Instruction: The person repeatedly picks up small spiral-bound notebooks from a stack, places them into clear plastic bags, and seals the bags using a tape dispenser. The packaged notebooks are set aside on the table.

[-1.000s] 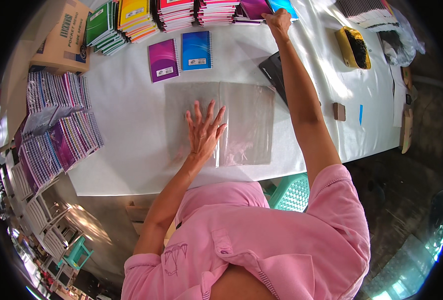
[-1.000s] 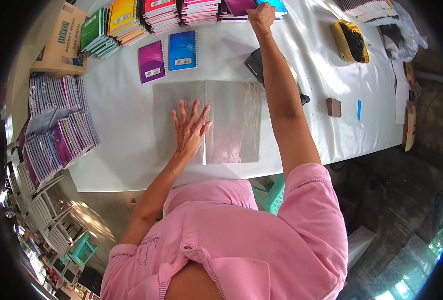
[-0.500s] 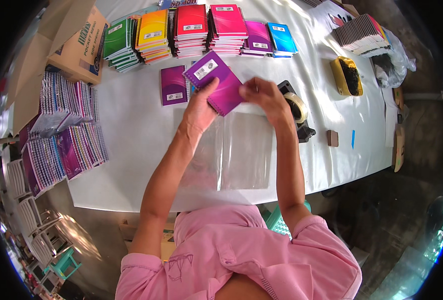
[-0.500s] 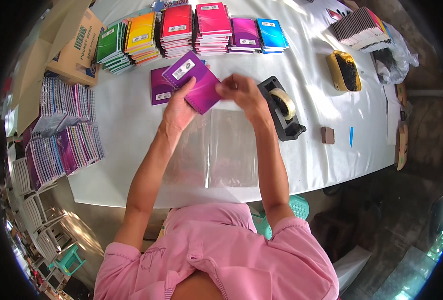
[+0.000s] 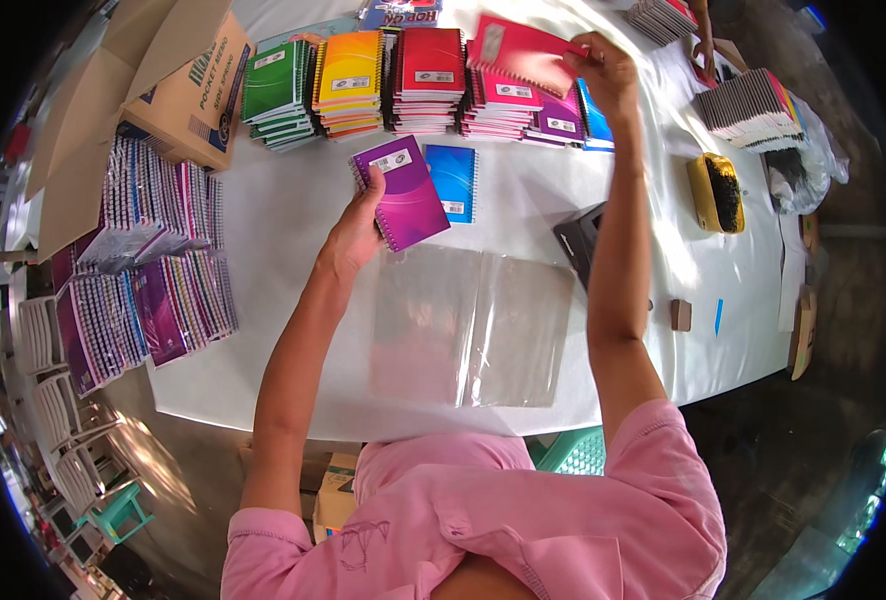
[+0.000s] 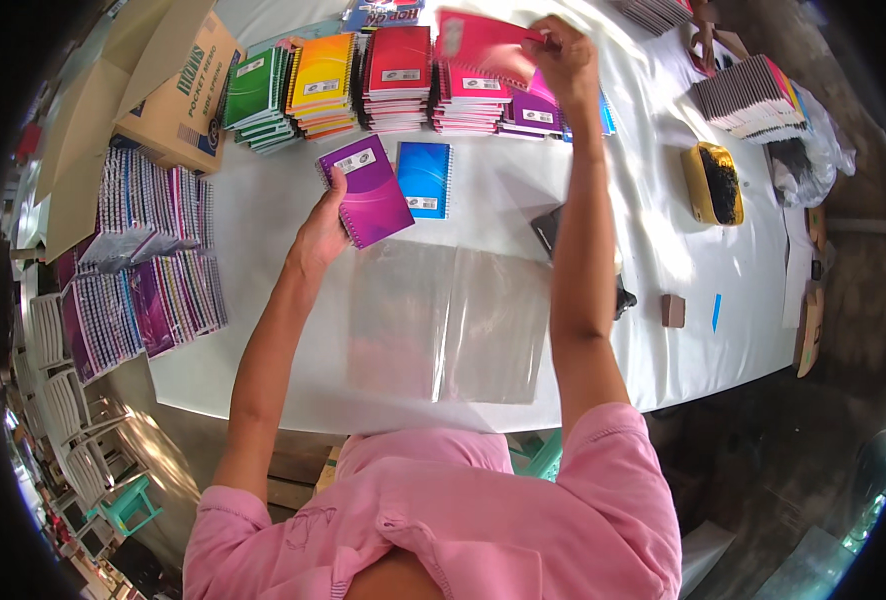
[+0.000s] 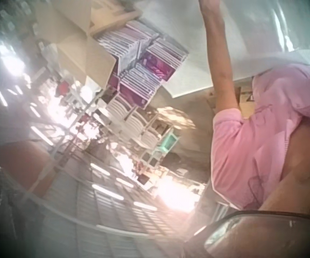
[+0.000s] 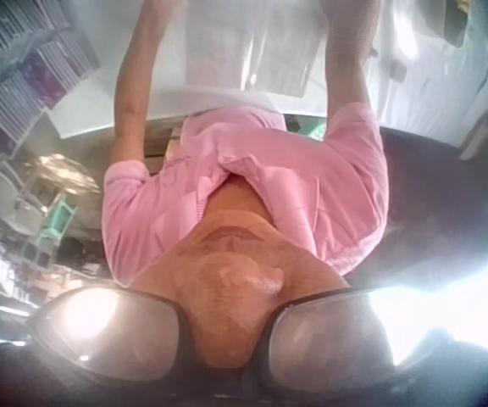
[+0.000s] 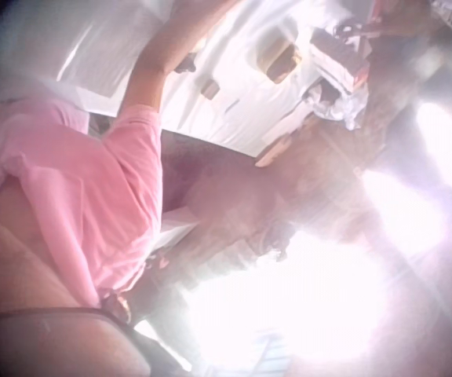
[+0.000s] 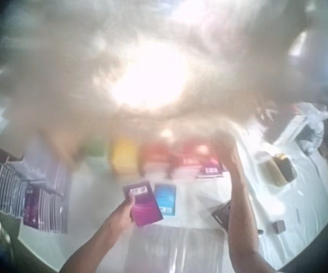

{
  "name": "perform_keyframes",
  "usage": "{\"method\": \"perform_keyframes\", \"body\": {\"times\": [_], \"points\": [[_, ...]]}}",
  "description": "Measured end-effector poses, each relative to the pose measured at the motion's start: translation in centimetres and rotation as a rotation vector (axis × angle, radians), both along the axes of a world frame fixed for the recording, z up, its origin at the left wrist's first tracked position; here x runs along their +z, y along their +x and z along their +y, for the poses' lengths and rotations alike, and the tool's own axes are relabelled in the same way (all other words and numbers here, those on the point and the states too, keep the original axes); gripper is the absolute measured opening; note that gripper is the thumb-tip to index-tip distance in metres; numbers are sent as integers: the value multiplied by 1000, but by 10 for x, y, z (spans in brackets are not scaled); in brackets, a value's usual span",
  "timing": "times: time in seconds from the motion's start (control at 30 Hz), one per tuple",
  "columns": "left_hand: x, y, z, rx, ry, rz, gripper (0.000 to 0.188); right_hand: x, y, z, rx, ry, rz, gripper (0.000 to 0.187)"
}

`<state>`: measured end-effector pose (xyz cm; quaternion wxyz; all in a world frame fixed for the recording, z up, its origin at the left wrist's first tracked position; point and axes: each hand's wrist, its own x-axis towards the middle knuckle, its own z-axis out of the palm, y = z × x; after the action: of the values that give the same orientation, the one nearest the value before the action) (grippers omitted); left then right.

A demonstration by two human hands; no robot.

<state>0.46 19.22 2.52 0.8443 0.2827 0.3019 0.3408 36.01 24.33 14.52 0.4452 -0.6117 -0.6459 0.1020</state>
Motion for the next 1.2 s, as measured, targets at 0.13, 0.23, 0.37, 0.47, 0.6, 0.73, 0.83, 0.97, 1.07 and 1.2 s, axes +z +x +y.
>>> {"method": "perform_keyframes", "body": {"times": [0.13,0.23,0.37,0.47,0.6,0.73,0.83,0.97,1.07,1.2], "points": [[-5,-13,3,-138,-38,-148,93,64,-89,-4,924,-318,-78,21],[-7,-17,-6,-121,24,-321,95,48,-187,-9,939,-544,-368,28],[10,-13,-12,-64,-131,-106,58,-29,-159,35,457,19,-322,38],[6,-24,-11,-33,-218,-138,52,-67,-143,38,166,183,-712,43],[0,-39,-5,14,-310,-117,56,-60,-127,34,240,211,-542,30],[-12,-62,-6,56,-271,-154,61,40,-169,8,816,84,67,21],[-9,-65,-3,102,-232,-368,60,41,-201,14,1197,4,5,22],[-10,-108,0,81,-261,-620,56,-16,-235,47,1033,-64,-6,24],[-30,-133,-3,91,-210,-538,56,-57,-237,71,594,108,-245,38],[-33,-138,-5,168,-213,-436,59,-96,-243,69,267,306,-595,41]]}}
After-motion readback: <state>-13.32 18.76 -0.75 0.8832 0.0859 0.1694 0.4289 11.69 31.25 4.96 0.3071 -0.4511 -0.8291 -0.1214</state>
